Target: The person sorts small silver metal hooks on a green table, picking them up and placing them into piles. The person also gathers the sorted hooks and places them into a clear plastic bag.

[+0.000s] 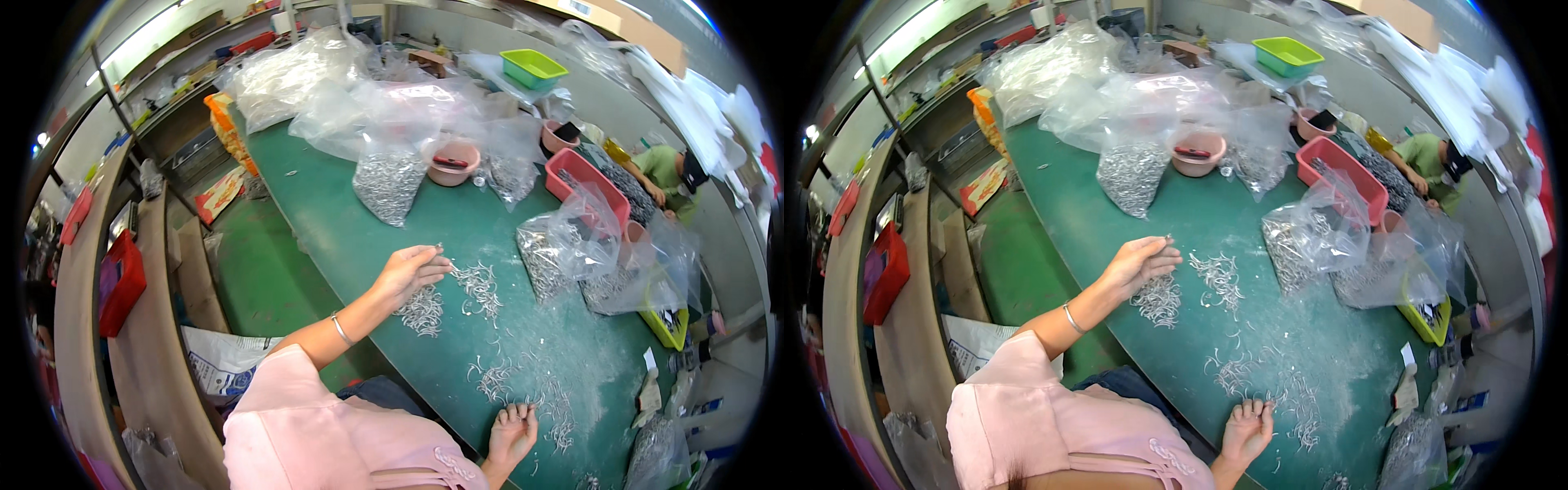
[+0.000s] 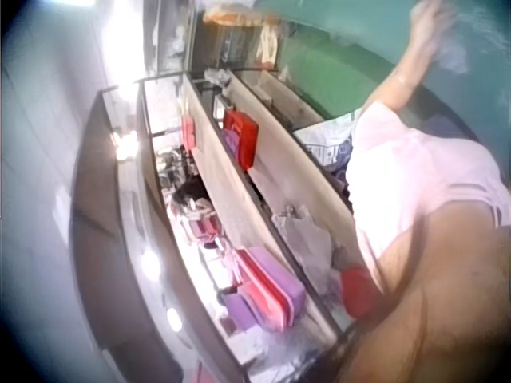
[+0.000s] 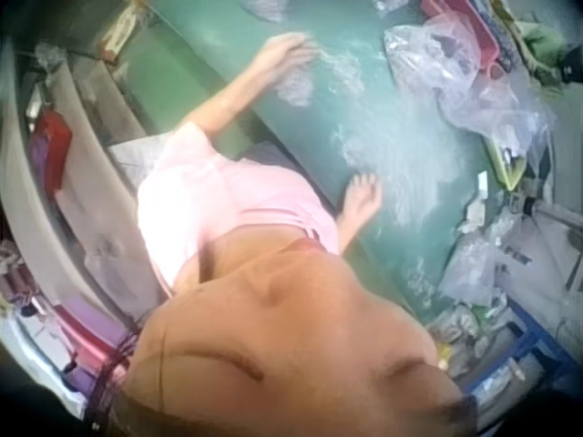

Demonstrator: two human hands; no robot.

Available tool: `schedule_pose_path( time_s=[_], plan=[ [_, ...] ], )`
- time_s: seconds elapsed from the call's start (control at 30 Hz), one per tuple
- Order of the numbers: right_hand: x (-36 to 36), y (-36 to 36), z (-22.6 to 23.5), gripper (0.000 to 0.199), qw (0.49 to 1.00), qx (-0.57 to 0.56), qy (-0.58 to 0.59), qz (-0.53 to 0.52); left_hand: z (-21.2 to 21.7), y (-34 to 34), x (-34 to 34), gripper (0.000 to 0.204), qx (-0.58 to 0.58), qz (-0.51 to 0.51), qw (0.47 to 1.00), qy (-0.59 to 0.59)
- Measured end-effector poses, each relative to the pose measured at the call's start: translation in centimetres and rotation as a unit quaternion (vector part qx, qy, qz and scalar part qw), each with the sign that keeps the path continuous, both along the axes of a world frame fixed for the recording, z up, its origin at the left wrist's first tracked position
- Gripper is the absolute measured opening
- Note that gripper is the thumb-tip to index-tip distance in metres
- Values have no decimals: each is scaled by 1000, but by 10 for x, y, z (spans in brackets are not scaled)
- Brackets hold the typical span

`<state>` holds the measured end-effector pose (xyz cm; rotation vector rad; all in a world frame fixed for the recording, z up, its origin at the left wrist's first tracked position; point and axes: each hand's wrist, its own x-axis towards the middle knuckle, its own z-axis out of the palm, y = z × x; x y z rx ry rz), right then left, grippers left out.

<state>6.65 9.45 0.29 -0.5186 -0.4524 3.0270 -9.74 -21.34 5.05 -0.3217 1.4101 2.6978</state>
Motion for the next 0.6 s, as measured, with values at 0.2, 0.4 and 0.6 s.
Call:
schedule_pose_path(
  time_s=[0.2, 0.4, 0.6],
  plan=[
    [-1, -3, -4, 7, 1000, -22, -12, 1, -6, 15, -1, 23, -17, -59, 998, -18],
    [3, -1, -6, 7, 999, -35, -22, 2, 0, 59, -18, 22, -153, -177, 972, 33],
    [4, -1, -12, 10, 999, -37, 8, 17, 48, 132, -123, 25, -384, -142, 849, 334]
  ],
)
